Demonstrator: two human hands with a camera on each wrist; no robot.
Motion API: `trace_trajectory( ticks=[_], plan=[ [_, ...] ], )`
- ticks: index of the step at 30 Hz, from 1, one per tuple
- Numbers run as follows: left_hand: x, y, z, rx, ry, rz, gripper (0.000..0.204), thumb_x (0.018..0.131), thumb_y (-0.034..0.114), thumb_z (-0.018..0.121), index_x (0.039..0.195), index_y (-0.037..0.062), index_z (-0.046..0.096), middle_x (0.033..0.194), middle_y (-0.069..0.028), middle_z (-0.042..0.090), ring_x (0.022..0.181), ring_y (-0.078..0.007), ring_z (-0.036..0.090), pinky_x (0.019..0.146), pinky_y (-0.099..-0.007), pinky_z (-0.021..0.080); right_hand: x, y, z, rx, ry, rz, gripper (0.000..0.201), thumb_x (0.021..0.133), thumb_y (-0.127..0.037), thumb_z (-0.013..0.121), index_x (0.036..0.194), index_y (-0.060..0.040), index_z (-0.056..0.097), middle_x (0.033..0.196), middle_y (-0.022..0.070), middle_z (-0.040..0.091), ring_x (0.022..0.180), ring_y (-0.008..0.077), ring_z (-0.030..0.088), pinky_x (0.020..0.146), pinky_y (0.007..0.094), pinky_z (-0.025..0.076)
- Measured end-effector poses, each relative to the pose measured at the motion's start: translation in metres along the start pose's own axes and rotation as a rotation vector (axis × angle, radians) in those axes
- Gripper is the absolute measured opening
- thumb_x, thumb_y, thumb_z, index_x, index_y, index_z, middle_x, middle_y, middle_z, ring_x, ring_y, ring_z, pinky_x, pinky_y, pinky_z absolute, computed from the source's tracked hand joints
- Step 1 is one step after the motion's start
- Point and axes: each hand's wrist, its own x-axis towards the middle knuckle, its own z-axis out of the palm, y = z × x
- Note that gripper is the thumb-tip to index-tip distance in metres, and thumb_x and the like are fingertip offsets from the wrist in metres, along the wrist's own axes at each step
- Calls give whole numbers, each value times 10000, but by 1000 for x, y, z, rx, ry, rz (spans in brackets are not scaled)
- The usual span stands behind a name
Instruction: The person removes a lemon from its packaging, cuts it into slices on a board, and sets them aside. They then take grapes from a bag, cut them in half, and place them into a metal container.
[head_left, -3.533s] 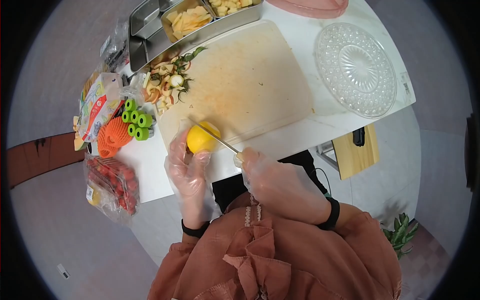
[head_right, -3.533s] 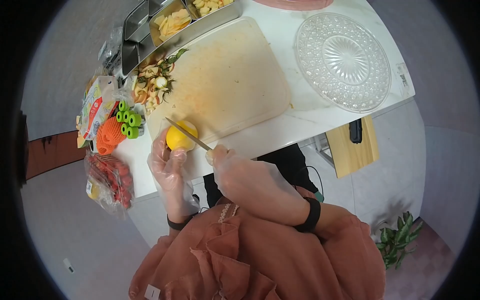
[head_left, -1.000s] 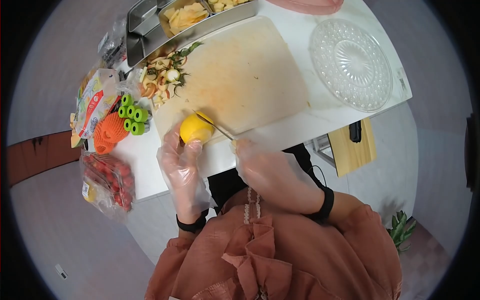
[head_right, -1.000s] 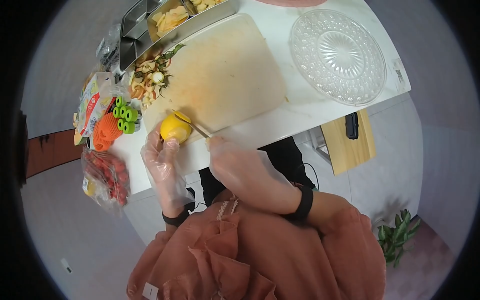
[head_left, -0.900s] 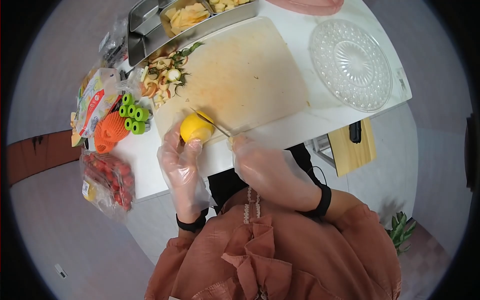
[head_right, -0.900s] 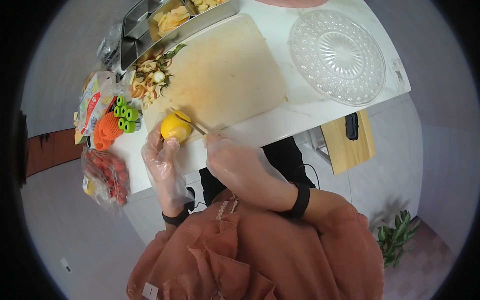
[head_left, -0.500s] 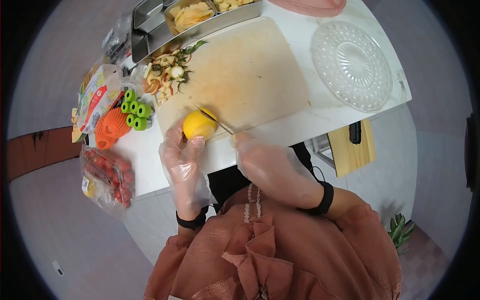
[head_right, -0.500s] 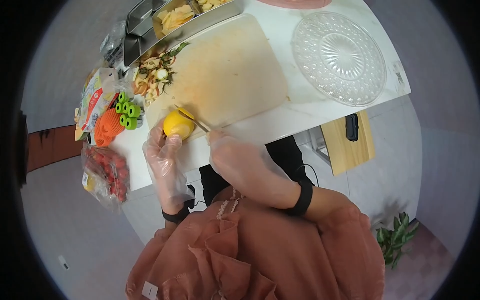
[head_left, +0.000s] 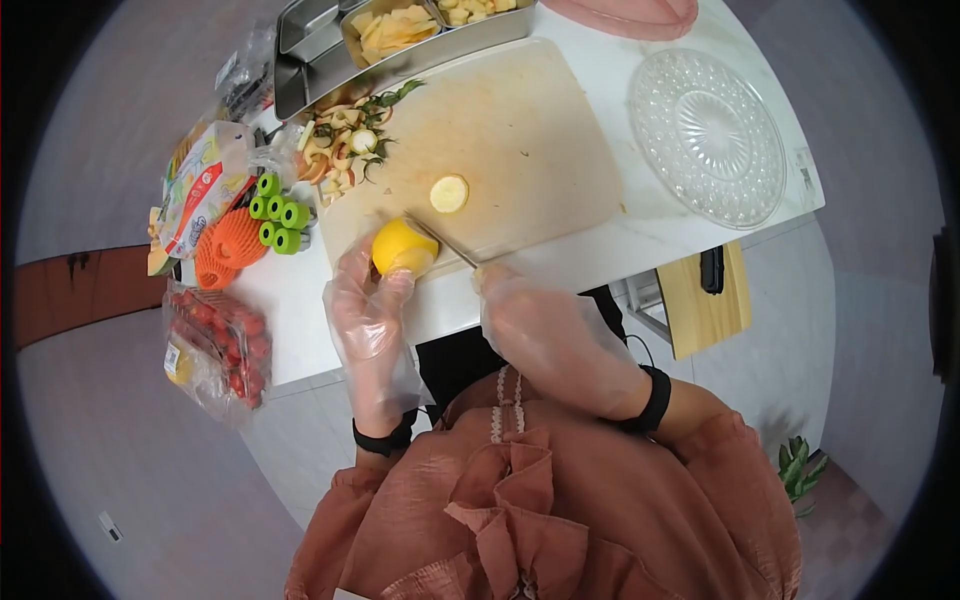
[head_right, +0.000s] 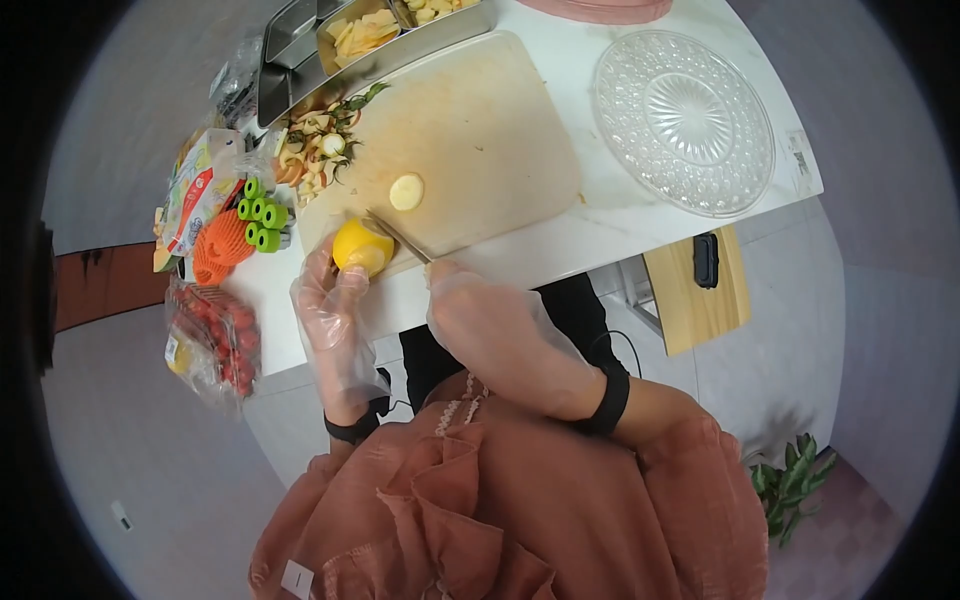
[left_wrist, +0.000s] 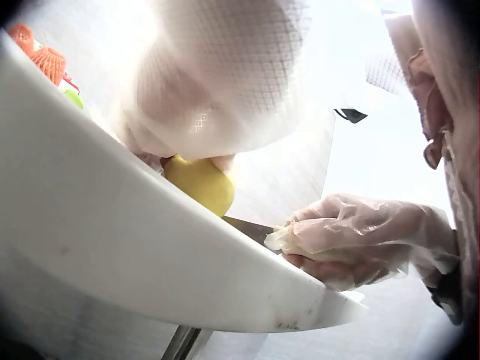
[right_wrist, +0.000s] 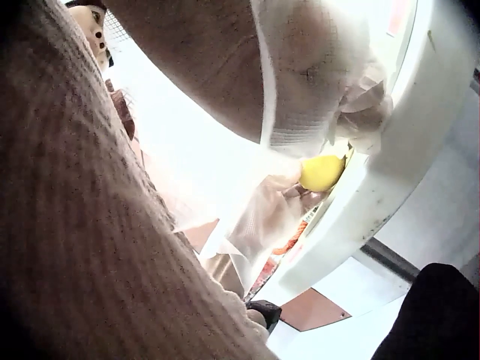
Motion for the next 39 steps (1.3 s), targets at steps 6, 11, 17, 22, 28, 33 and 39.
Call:
trace_trajectory(
  ticks=[6,11,17,22,28,33,39],
  plan=[
    [-3,-1,-1,-8,-7,-8,498,901,103,695,1345,-81,564,1223,-103,663,1119,-175,610,1015,-307,449,-4,3,-5,150,-135,30,153,947,-97,525,1018,38,521,786,209,623,772,424,651,661,477,527],
    [-2,-2,0,-45,-22,-20,512,917,122,672,1370,-76,540,1260,-107,640,1139,-177,597,1036,-318,434,3,-8,-22,338,-222,359,190,1008,-170,496,1085,3,517,797,228,650,794,442,659,671,508,524],
    [-1,-1,0,-115,-3,-40,481,891,-14,623,1354,-89,518,1219,-150,635,1114,-195,605,981,-308,468,-15,0,-19,258,-131,229,230,1028,-234,486,1107,-19,510,796,230,663,712,457,650,619,552,514],
    [-1,-8,0,-77,5,-26,499,892,41,639,1355,-98,515,1222,-150,630,1098,-190,603,973,-301,466,-11,-9,-24,190,-195,287,247,1028,-238,492,1153,-28,526,786,213,659,676,445,650,590,534,514],
    [-3,-13,3,-91,59,-9,484,881,-12,647,1342,-90,523,1211,-152,637,1108,-202,608,972,-320,480,-15,-6,-7,30,76,48,255,1030,-242,523,859,-54,543,666,50,526,408,173,533,335,319,431],
    [-3,-18,2,-120,61,6,480,884,-12,653,1343,-78,532,1221,-152,639,1106,-197,613,968,-322,488,-13,-5,-12,-85,102,-69,261,1027,-231,521,852,-40,558,666,39,514,492,149,572,358,304,446],
    [-2,-19,1,-134,36,10,481,899,41,701,1339,-72,542,1198,-140,651,1086,-189,619,964,-317,490,-10,-5,-14,-108,101,-94,270,1021,-230,528,826,-46,566,661,16,493,527,115,554,358,273,435]
  ],
)
